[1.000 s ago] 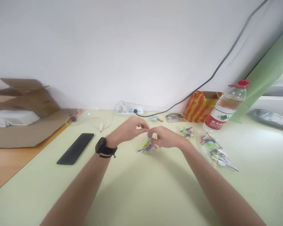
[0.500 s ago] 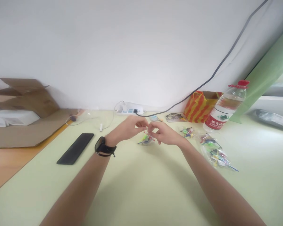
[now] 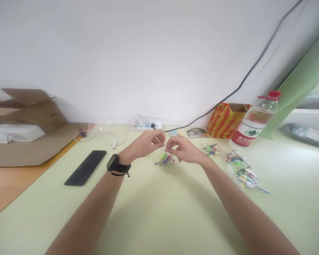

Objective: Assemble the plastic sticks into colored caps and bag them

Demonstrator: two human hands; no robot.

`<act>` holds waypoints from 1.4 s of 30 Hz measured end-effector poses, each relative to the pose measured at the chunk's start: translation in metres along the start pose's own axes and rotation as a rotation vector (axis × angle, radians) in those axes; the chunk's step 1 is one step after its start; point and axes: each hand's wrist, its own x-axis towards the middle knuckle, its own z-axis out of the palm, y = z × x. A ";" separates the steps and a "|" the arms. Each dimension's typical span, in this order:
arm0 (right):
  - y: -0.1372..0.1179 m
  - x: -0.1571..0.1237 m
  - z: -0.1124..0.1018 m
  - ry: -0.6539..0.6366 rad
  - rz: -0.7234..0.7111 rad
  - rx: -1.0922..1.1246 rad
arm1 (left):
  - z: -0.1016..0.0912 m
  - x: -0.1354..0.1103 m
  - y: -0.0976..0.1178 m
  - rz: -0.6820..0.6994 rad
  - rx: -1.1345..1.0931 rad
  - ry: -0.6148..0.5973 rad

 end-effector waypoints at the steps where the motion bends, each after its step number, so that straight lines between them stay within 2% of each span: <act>1: 0.001 0.000 0.001 -0.011 0.005 0.008 | 0.000 0.000 0.000 0.001 0.000 -0.001; 8: 0.001 -0.003 0.003 -0.131 0.039 -0.009 | 0.001 0.000 0.002 0.012 -0.025 -0.006; 13: -0.006 -0.004 -0.004 0.010 -0.026 -0.155 | 0.002 -0.002 -0.017 -0.066 -0.087 -0.018; 17: -0.010 -0.004 -0.006 0.087 -0.071 -0.239 | 0.017 -0.002 -0.041 -0.201 -0.210 -0.080; 19: -0.010 -0.004 -0.004 0.082 -0.092 -0.278 | 0.030 0.001 -0.047 -0.160 -0.302 -0.171; 20: -0.010 -0.003 -0.004 0.080 -0.103 -0.303 | 0.036 0.002 -0.049 -0.128 -0.349 -0.174; 23: -0.008 -0.003 -0.007 0.139 -0.132 -0.357 | 0.051 0.006 -0.052 -0.130 -0.486 -0.075; 25: -0.005 -0.003 -0.014 0.285 -0.150 -0.361 | 0.057 0.007 -0.053 -0.172 -0.536 0.005; 27: -0.001 -0.005 -0.021 0.489 -0.159 -0.350 | 0.059 0.007 -0.053 -0.203 -0.561 0.078; 29: 0.004 -0.008 -0.023 0.636 -0.125 -0.300 | 0.060 0.004 -0.050 -0.222 -0.599 0.141; 31: 0.011 -0.014 -0.017 0.626 -0.057 -0.195 | 0.064 -0.002 -0.044 -0.246 -0.659 0.216; 35: 0.020 -0.034 0.018 0.374 -0.009 0.001 | 0.078 -0.020 -0.026 -0.315 -0.691 0.332; 38: 0.020 -0.052 0.042 0.399 -0.032 0.046 | 0.089 -0.036 -0.015 -0.329 -0.623 0.392; 42: 0.019 -0.066 0.056 0.416 -0.015 0.088 | 0.098 -0.051 -0.008 -0.316 -0.616 0.444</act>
